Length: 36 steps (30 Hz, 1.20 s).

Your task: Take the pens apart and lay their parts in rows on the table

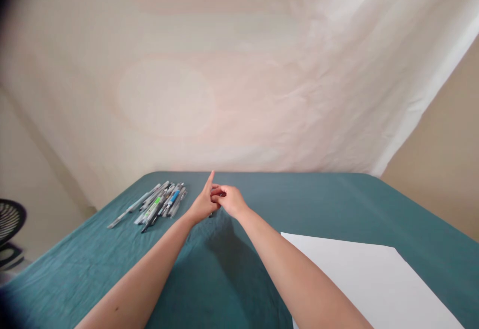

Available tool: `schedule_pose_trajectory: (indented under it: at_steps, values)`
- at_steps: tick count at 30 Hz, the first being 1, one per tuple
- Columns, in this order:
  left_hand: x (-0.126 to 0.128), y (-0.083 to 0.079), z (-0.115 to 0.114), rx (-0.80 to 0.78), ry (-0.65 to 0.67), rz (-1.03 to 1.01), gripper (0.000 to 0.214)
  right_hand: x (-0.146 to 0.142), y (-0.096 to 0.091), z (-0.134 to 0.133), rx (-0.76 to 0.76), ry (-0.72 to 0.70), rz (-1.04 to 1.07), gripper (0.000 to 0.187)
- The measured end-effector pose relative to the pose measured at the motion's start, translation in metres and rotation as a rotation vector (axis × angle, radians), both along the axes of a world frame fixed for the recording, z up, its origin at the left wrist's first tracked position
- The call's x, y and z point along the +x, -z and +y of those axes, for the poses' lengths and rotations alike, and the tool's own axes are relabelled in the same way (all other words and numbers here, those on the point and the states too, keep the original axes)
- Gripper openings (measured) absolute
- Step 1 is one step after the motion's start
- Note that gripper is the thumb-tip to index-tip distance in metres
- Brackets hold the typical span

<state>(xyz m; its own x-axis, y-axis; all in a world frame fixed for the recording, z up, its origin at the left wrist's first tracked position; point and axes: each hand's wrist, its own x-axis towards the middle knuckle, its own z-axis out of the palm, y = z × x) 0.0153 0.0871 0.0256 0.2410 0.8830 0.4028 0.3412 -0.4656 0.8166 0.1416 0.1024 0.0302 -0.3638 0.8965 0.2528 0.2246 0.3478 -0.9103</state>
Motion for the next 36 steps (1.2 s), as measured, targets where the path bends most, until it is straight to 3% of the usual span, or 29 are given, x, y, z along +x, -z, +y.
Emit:
schedule_pose_trajectory:
  at_steps: [5, 7, 9, 11, 16, 21, 26, 29, 33, 36]
  values:
    - [-0.008, -0.007, 0.003, -0.063, 0.05, 0.137, 0.094, 0.005, 0.009, 0.012, -0.116, 0.059, 0.007, 0.02]
    - [-0.022, -0.017, 0.005, -0.02, -0.122, 0.376, 0.079, 0.007, 0.016, 0.021, -0.18, 0.105, -0.028, 0.021]
    - [-0.045, -0.027, 0.006, 0.021, -0.427, 0.638, 0.049, 0.008, 0.024, 0.03, -0.256, 0.136, -0.082, 0.02]
    - [-0.072, -0.032, 0.007, 0.0, -0.661, 0.749, 0.032, 0.006, 0.033, 0.037, -0.336, 0.144, -0.141, 0.022]
    - [-0.117, -0.022, 0.004, -0.131, -0.883, 0.894, 0.023, -0.013, 0.042, 0.046, -0.442, 0.119, -0.223, 0.031]
    - [-0.113, -0.004, 0.007, -0.136, -0.898, 0.996, 0.022, -0.017, 0.038, 0.043, -0.381, 0.148, -0.255, 0.028]
    - [-0.097, 0.003, 0.005, -0.118, -0.858, 1.016, 0.024, 0.022, 0.03, 0.022, -0.239, 0.213, -0.26, 0.018]
    - [-0.091, -0.008, 0.002, -0.12, -0.851, 0.982, 0.026, 0.052, 0.023, -0.002, -0.163, 0.218, -0.256, 0.019]
    - [-0.074, -0.04, -0.003, -0.119, -0.784, 0.882, 0.036, 0.083, 0.006, -0.044, -0.035, 0.219, -0.252, 0.021]
    - [-0.042, -0.055, -0.017, -0.107, -0.495, 0.752, 0.039, 0.095, -0.008, -0.081, 0.334, 0.272, -0.281, 0.025]
